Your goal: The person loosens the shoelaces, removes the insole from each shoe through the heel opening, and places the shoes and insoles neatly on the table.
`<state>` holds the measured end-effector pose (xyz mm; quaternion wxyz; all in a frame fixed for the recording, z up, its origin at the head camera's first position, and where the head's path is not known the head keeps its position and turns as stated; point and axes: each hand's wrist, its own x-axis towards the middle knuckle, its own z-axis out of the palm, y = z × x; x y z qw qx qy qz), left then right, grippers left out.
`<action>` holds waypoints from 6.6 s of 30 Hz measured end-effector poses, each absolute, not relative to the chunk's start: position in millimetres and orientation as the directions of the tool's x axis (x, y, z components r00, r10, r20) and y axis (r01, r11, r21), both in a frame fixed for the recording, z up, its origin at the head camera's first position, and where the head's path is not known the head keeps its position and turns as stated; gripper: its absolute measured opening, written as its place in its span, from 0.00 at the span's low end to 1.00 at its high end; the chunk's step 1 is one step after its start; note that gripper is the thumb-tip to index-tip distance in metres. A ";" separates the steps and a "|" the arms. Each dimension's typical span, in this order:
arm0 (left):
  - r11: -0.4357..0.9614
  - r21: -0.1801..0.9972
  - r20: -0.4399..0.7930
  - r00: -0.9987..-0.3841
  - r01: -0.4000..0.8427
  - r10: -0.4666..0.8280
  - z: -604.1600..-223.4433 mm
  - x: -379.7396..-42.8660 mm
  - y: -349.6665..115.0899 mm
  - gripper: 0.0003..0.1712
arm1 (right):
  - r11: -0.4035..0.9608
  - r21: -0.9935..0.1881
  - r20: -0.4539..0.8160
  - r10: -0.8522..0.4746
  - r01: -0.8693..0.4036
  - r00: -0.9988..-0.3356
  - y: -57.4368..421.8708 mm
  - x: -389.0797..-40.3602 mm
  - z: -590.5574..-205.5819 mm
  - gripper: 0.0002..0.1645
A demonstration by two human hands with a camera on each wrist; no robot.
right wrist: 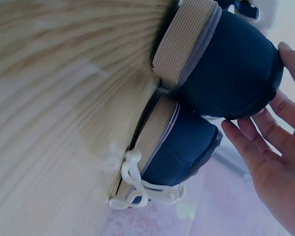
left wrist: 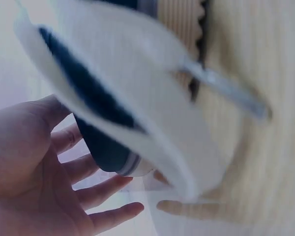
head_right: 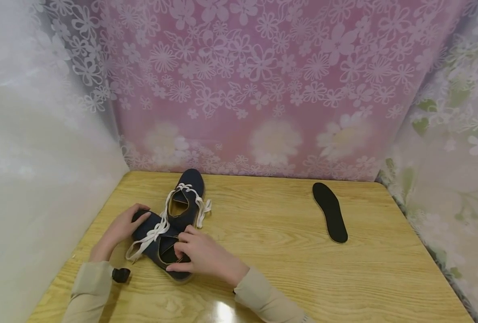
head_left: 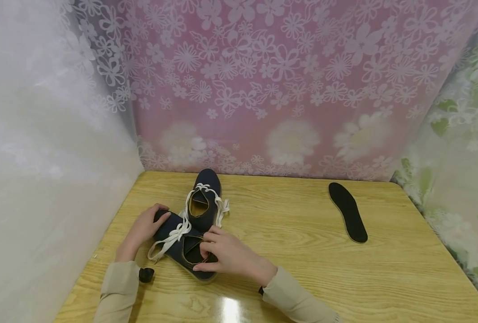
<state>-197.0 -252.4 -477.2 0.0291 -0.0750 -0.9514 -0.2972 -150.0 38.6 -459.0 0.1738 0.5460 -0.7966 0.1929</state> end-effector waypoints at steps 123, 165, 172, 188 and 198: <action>0.684 0.526 0.048 -0.821 0.505 0.568 -472.0 -201.2 -35.6 0.43 | 0.750 -0.408 0.054 -0.550 -0.521 -0.834 234.0 -193.4 -451.6 0.46; 0.704 0.543 0.087 -0.865 0.458 0.495 -484.2 -207.3 -29.5 0.46 | 0.668 -0.246 0.546 -0.503 -0.702 -0.670 191.9 -221.9 -440.1 0.03; 0.705 0.537 0.093 -0.863 0.463 0.496 -484.7 -208.6 -27.0 0.45 | 0.603 -0.422 0.673 -0.292 -0.677 -0.680 191.9 -220.5 -430.7 0.03; 0.702 0.556 0.091 -0.872 0.444 0.480 -482.6 -206.7 -26.3 0.46 | 0.659 -0.273 0.363 -0.604 -0.700 -0.710 208.7 -221.4 -422.3 0.18; 0.725 0.520 0.088 -0.872 0.452 0.481 -482.7 -209.5 -24.5 0.46 | 0.657 -0.185 0.605 -0.510 -0.731 -0.611 206.3 -223.8 -423.7 0.06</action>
